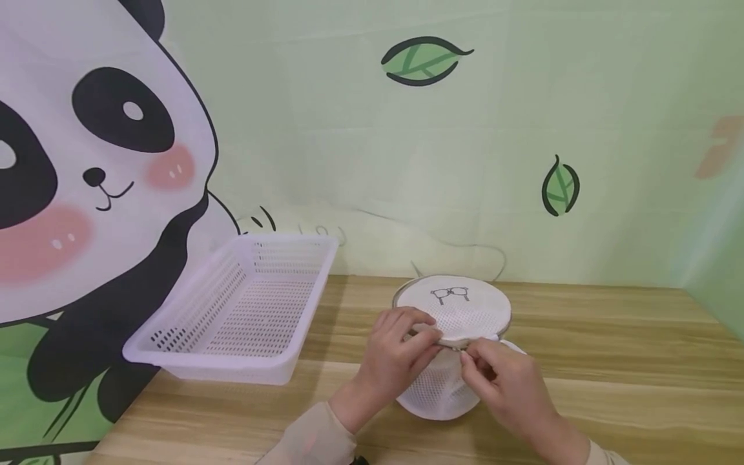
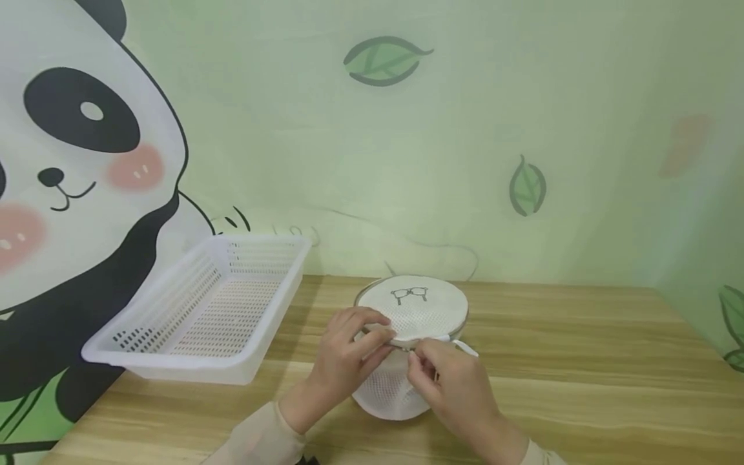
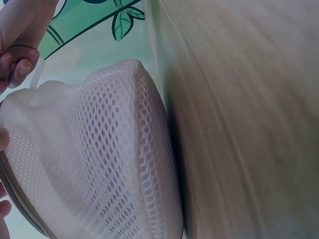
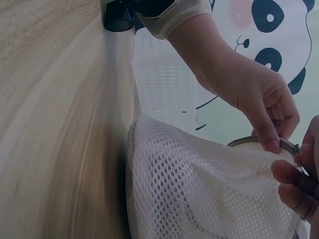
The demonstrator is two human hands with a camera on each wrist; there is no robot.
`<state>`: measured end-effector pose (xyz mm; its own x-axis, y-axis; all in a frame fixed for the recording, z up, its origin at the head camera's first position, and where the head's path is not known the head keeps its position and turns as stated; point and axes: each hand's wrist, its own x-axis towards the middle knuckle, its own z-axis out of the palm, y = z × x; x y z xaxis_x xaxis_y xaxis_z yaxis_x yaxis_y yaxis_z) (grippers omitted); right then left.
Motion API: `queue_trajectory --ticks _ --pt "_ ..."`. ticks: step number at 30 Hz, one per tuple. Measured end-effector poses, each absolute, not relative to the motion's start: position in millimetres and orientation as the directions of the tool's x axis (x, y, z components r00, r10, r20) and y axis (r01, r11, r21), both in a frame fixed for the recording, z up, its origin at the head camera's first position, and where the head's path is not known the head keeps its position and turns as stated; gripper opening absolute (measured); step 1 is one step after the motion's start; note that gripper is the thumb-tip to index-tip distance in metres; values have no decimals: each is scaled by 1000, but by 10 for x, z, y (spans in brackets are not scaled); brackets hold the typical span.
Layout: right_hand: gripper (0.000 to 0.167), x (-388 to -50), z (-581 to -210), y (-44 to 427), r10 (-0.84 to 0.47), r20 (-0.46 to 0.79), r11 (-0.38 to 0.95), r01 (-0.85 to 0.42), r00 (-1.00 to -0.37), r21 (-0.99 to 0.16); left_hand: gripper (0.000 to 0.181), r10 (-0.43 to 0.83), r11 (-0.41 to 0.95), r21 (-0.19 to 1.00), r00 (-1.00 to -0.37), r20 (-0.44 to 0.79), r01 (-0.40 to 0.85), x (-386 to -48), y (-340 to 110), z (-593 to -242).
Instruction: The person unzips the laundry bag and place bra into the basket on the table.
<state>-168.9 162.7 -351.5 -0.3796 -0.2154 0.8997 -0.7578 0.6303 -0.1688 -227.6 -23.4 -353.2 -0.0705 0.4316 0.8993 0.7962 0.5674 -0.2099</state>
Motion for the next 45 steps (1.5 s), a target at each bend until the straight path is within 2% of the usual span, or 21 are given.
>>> queue_trajectory --ticks 8,21,33,45 --pt "22 -1702 -3492 1666 -210 892 620 -760 -401 -196 13 436 573 -209 -79 896 793 -2287 -241 -3520" --pt "24 -1688 -3484 1712 -204 879 636 -741 -430 -215 13 433 558 -218 -56 900 801 -2300 -241 -3546" --pt "24 -1710 -3440 1745 -212 877 653 -730 -431 -201 13 446 571 -233 -59 893 787 -2304 -261 -3514" --pt "24 -1719 -3439 1770 -212 854 656 -717 -474 -235 15 461 537 -217 -68 885 815 -2316 -276 -3499"
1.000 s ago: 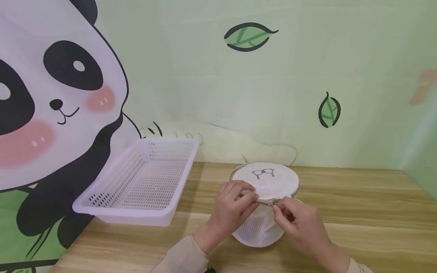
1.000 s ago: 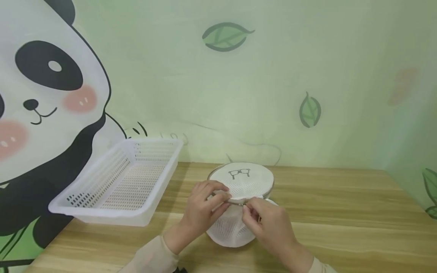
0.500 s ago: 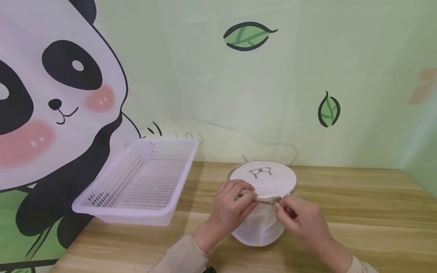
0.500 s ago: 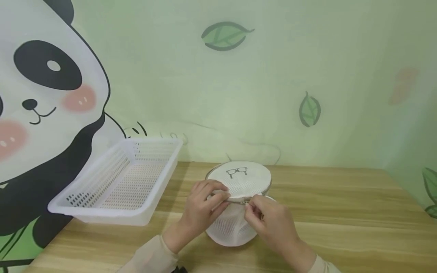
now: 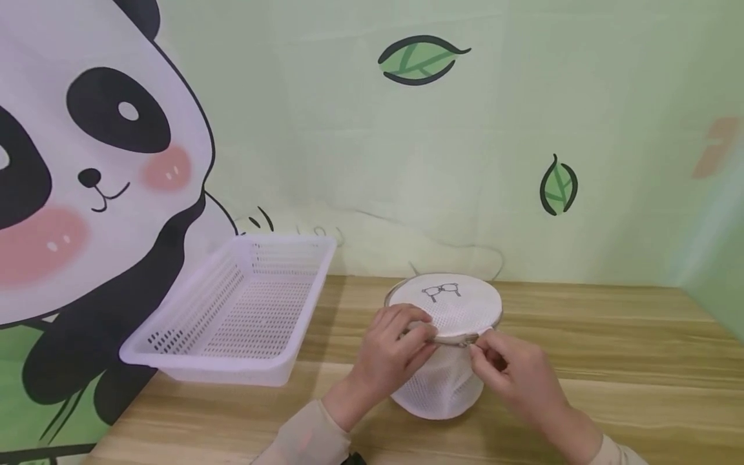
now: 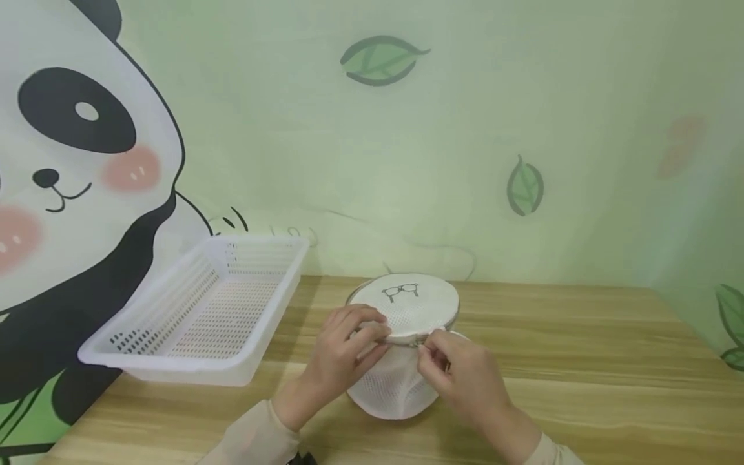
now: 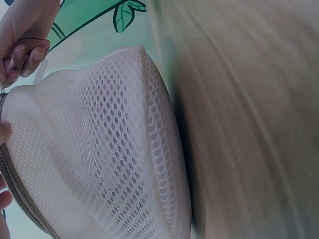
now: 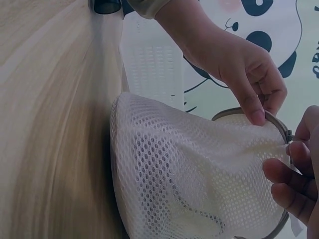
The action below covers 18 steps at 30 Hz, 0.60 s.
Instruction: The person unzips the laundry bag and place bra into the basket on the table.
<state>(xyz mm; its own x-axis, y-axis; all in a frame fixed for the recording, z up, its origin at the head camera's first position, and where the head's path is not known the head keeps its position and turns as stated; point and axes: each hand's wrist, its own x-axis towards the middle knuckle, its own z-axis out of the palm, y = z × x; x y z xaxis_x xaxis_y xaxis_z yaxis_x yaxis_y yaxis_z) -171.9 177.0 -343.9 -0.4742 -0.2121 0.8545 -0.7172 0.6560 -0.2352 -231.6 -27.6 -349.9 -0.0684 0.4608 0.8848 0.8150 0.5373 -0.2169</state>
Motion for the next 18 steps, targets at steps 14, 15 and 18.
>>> queue_trajectory --ticks 14,15,18 --pt "25 -1724 -3408 1813 -243 831 657 -715 -501 -239 25 479 541 -187 -118 870 820 -2309 -283 -3467" --pt "25 -1725 -3404 1817 -245 830 657 -715 -501 -238 26 481 541 -186 -120 869 820 -2309 -284 -3467" --pt "26 -1726 -3398 1831 -248 827 660 -713 -504 -236 27 486 540 -183 -127 865 821 -2307 -291 -3470"
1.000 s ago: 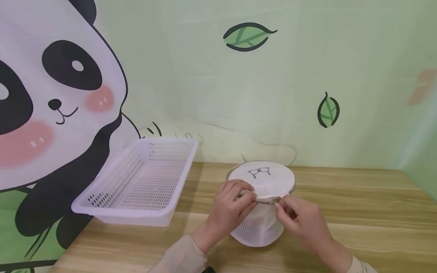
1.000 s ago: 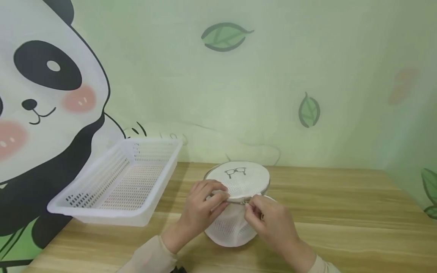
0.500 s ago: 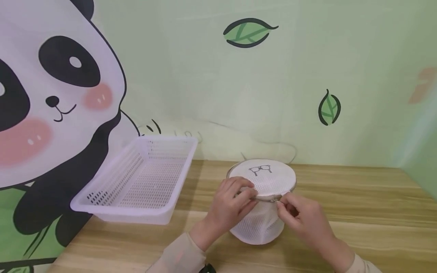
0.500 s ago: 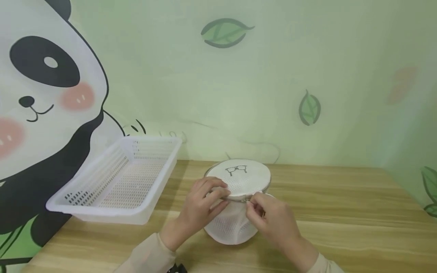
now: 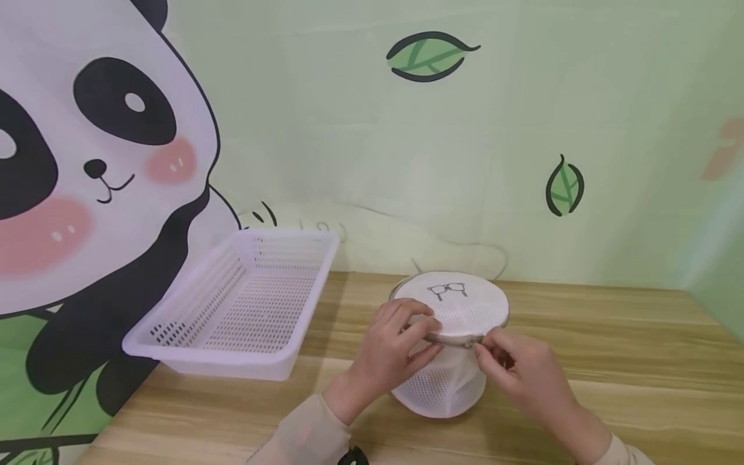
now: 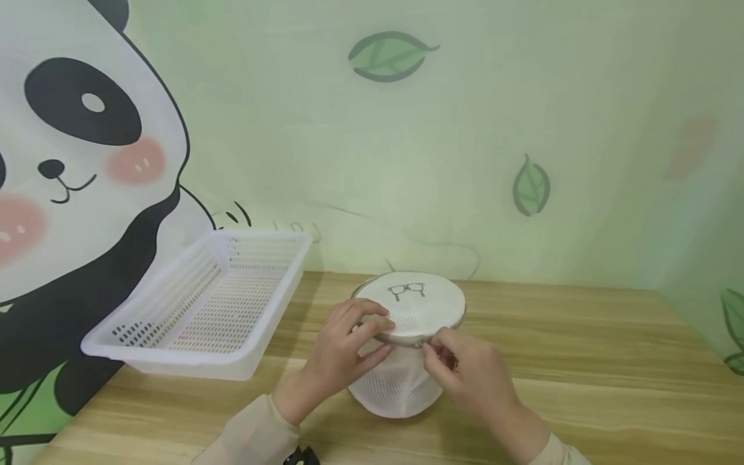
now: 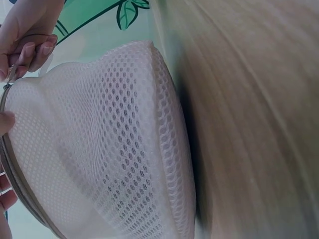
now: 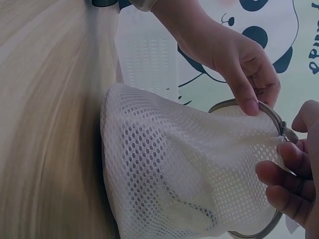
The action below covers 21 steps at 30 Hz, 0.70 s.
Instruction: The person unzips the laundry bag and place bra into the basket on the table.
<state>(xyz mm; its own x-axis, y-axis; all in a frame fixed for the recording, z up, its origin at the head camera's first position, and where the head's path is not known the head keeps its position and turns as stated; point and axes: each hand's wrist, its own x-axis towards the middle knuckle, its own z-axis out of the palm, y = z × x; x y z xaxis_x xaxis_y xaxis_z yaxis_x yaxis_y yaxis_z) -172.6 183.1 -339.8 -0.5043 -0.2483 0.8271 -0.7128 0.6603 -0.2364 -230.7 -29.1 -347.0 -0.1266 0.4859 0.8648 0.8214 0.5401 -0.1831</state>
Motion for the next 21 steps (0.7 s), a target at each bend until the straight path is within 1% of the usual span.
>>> queue_trajectory --ticks 14,21 --pt "22 -1724 -3329 1905 -216 829 684 -686 -516 -249 36 518 524 -167 -157 841 835 -2331 -335 -3450" --pt "24 -1686 -3266 1947 -162 817 687 -658 -553 -309 51 540 502 -153 -169 825 851 -2345 -384 -3421"
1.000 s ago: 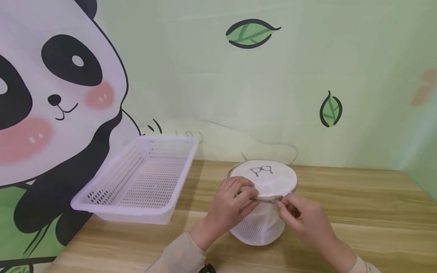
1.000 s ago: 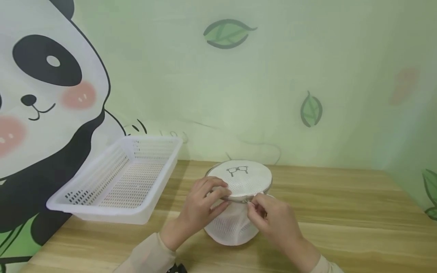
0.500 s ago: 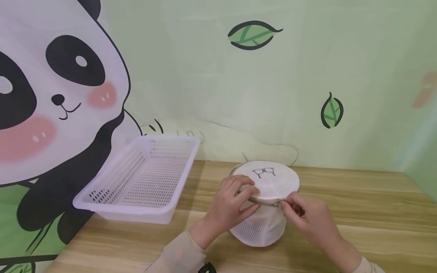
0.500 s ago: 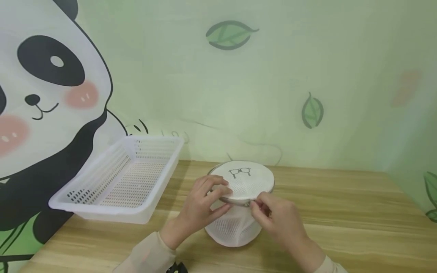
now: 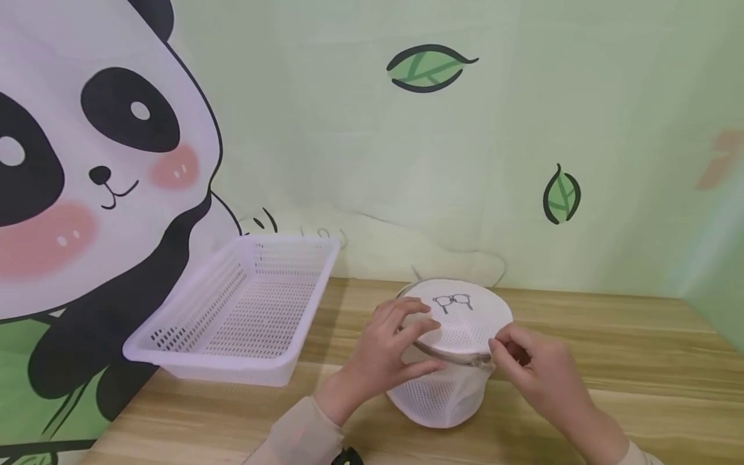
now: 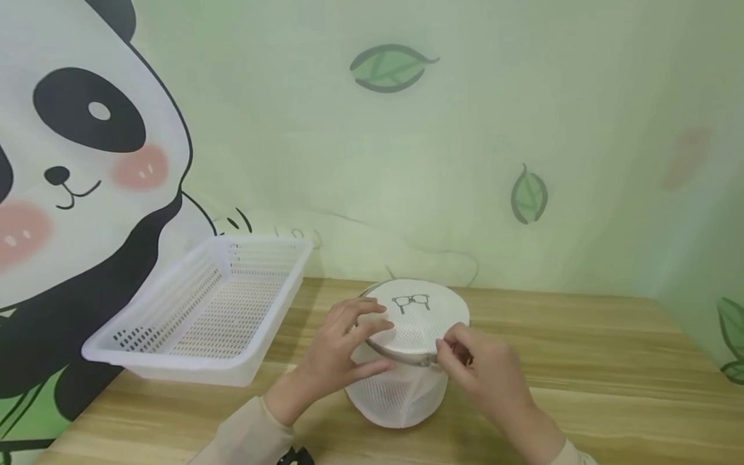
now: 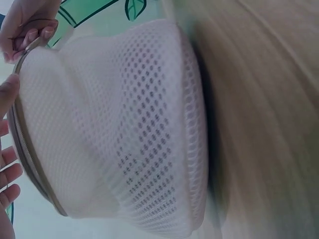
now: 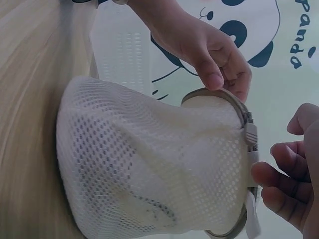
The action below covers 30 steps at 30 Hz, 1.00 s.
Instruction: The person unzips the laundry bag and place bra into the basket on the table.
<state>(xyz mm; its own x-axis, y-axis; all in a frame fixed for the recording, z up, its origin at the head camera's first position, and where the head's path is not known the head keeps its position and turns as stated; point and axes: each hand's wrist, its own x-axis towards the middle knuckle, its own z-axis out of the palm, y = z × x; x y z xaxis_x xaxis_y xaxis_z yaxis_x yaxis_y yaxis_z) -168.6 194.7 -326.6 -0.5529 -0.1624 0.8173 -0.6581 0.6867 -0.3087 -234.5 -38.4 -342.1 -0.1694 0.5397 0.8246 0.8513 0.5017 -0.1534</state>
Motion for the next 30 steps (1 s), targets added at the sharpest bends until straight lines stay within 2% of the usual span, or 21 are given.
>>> queue_trajectory --ticks 6,13,21,30 --pt "19 -1644 -3183 1977 -132 805 693 -635 -578 -342 66 511 491 -84 -209 834 867 -2333 -434 -3375" --pt "13 -1634 -3084 2000 -126 785 703 -613 -606 -361 78 488 472 137 -388 782 871 -2320 -531 -3295" --pt "17 -1654 -2974 1985 -186 766 743 -598 -616 -301 86 480 489 234 -483 732 840 -2433 -616 -3288" --pt "25 -1672 -2871 1952 -265 712 775 -583 -650 -244 93 474 441 468 -641 603 766 -2583 -696 -3369"
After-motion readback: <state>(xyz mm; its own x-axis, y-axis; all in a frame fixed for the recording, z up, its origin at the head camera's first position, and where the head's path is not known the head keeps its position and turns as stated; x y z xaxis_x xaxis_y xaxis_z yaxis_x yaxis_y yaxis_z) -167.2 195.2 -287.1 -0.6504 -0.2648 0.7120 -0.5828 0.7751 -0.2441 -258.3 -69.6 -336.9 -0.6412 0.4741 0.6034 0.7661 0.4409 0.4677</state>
